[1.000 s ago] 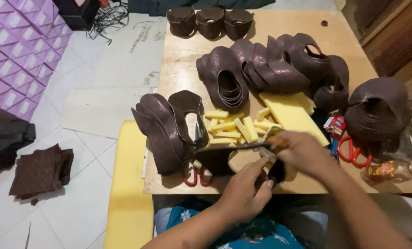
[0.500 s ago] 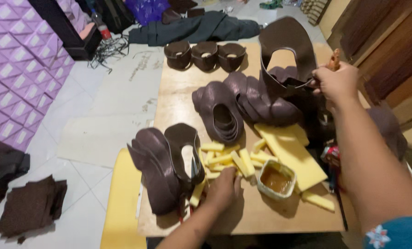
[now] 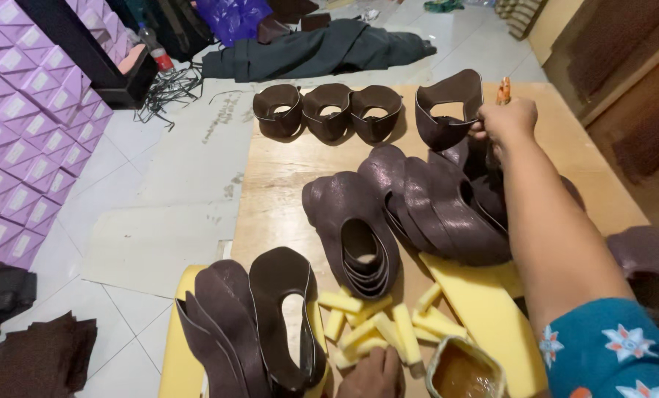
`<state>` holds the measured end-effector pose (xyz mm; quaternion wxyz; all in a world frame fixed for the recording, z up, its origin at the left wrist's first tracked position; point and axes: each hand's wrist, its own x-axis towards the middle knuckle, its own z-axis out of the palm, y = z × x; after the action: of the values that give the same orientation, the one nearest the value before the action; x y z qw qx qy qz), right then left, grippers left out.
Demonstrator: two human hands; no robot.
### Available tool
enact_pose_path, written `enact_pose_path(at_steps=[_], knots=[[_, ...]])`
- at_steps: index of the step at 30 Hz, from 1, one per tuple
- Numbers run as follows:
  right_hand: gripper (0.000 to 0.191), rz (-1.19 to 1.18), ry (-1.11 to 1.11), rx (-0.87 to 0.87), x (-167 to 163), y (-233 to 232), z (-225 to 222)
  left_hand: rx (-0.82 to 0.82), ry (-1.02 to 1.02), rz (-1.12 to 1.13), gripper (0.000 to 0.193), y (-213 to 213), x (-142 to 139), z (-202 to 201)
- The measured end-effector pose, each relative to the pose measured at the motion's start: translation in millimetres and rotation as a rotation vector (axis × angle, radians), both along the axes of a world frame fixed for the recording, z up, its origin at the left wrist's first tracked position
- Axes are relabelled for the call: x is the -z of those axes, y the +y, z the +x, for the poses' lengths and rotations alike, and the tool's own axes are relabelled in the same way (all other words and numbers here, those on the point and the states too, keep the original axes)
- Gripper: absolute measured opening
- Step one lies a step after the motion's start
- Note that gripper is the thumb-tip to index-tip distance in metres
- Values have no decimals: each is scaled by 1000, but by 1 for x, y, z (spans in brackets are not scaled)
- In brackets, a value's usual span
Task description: The person applies adhesive to the inner edges of brown shoe upper parts using a small brush. They repeatedly dip the brush into a container of glue and spread it along the seams, then place the treated parts onto a stack on the table.
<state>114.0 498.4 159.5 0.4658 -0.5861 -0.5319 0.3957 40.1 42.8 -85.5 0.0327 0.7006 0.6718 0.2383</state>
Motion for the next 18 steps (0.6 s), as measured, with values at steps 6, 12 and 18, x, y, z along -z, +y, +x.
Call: enact_pose_path(at_steps=[6,12,18], knots=[[13,-33,-67,26,24,56,-19,-45,194,219,34,13,58,5],[10,48,-74,-109,28,45,-16,25,90,-85,45,6,8,-2],[22,-41,105,-366,-22,-55,24,59,-233,-147,27,-3,-90,-12]])
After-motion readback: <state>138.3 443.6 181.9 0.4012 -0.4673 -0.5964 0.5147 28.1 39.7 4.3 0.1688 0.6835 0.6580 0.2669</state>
